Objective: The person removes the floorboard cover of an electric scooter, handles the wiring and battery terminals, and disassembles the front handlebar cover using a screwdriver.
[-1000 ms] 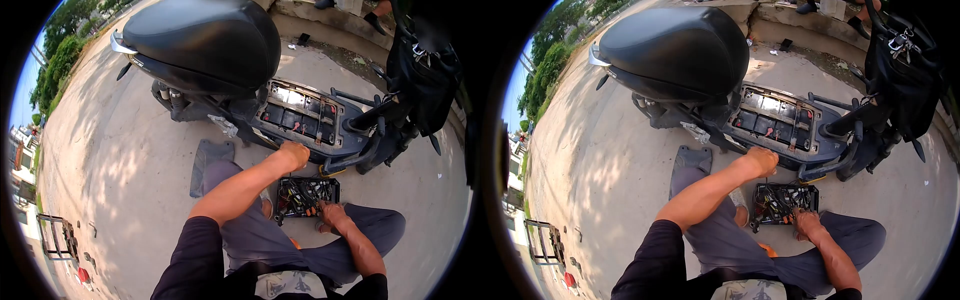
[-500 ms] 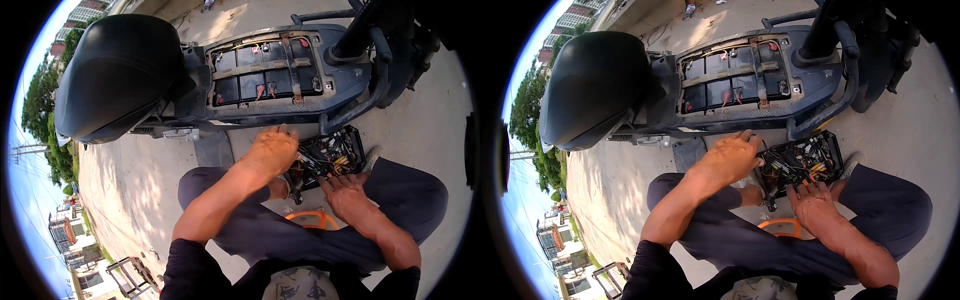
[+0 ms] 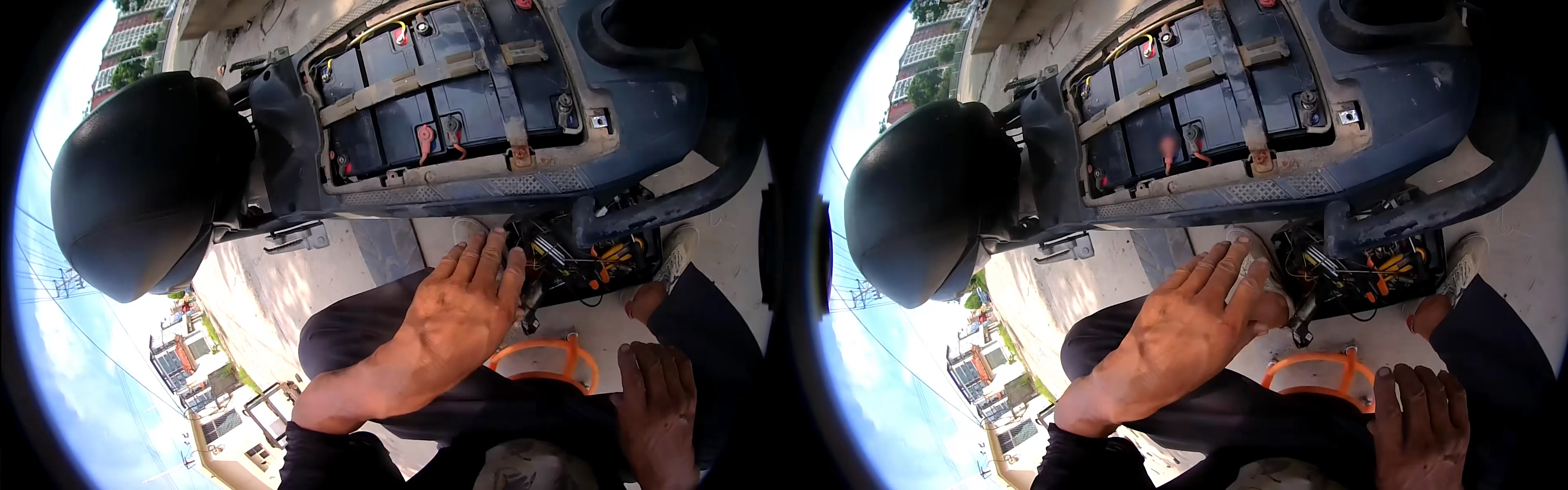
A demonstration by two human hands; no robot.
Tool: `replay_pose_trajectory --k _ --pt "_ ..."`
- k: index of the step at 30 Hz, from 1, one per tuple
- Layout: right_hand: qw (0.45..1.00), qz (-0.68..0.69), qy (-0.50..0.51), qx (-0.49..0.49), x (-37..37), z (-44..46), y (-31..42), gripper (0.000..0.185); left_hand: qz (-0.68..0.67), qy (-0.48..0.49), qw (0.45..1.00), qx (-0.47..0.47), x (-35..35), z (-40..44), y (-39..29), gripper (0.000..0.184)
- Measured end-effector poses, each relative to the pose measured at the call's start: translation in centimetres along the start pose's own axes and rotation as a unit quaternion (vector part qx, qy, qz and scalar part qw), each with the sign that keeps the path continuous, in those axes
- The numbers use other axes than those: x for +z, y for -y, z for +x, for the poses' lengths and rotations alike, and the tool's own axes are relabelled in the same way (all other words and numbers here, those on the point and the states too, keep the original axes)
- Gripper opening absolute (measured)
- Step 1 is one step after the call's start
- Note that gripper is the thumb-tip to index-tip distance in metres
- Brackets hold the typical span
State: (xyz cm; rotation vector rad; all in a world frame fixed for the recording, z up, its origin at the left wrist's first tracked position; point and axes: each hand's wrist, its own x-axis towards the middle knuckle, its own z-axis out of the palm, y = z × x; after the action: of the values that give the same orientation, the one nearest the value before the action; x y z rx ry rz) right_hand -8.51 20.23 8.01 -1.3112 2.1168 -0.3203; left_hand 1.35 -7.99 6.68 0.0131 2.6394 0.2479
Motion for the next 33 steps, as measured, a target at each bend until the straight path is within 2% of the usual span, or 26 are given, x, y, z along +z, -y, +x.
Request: replay_pose_trajectory --k 5,12,16,19,23,25,27,28,29,31,33 --pt "0.996 0.028 0.072 0.038 -2.0 0.7 -1.3 0.049 -0.037 0.049 0.998 -0.023 0.7 -0.9 1.0 0.062" --pt "0.993 -0.003 0.090 0.079 0.1 1.5 -2.0 0.048 -0.088 0.094 0.989 -0.075 1.3 -2.6 2.3 0.067" --pt "0.992 -0.011 0.105 0.073 0.0 1.9 -0.9 0.046 -0.084 0.072 0.990 -0.092 2.3 -4.7 2.9 0.067" --pt "0.995 -0.024 0.072 0.058 -0.4 2.4 0.6 0.046 -0.081 0.045 0.989 -0.116 1.6 -6.1 3.0 0.066" --pt "0.992 -0.104 0.052 0.042 -0.4 2.6 2.8 0.048 -0.056 -0.058 0.990 -0.115 1.0 -9.6 3.2 0.063" --pt "0.996 -0.076 0.022 0.034 -0.2 3.6 4.2 0.053 -0.041 -0.117 0.984 -0.125 0.2 -11.5 3.4 0.060" --pt "0.996 -0.088 -0.016 0.024 0.7 4.5 5.9 0.058 -0.017 -0.182 0.973 -0.139 -0.3 -13.7 3.6 0.047" --pt "0.997 -0.071 -0.024 0.028 1.1 5.1 5.8 0.059 -0.004 -0.215 0.965 -0.150 -0.4 -14.9 3.8 0.041" --pt "0.997 -0.061 -0.005 0.046 1.2 5.6 6.1 0.068 -0.010 -0.258 0.952 -0.163 -0.6 -16.3 4.2 0.041" --pt "0.992 -0.118 -0.053 -0.008 1.5 7.0 7.2 0.072 -0.019 -0.339 0.922 -0.185 -0.7 -19.1 5.0 0.041" --pt "0.983 -0.174 -0.060 -0.012 1.3 8.3 9.5 0.079 -0.050 -0.403 0.878 -0.254 0.3 -22.7 6.1 0.051"
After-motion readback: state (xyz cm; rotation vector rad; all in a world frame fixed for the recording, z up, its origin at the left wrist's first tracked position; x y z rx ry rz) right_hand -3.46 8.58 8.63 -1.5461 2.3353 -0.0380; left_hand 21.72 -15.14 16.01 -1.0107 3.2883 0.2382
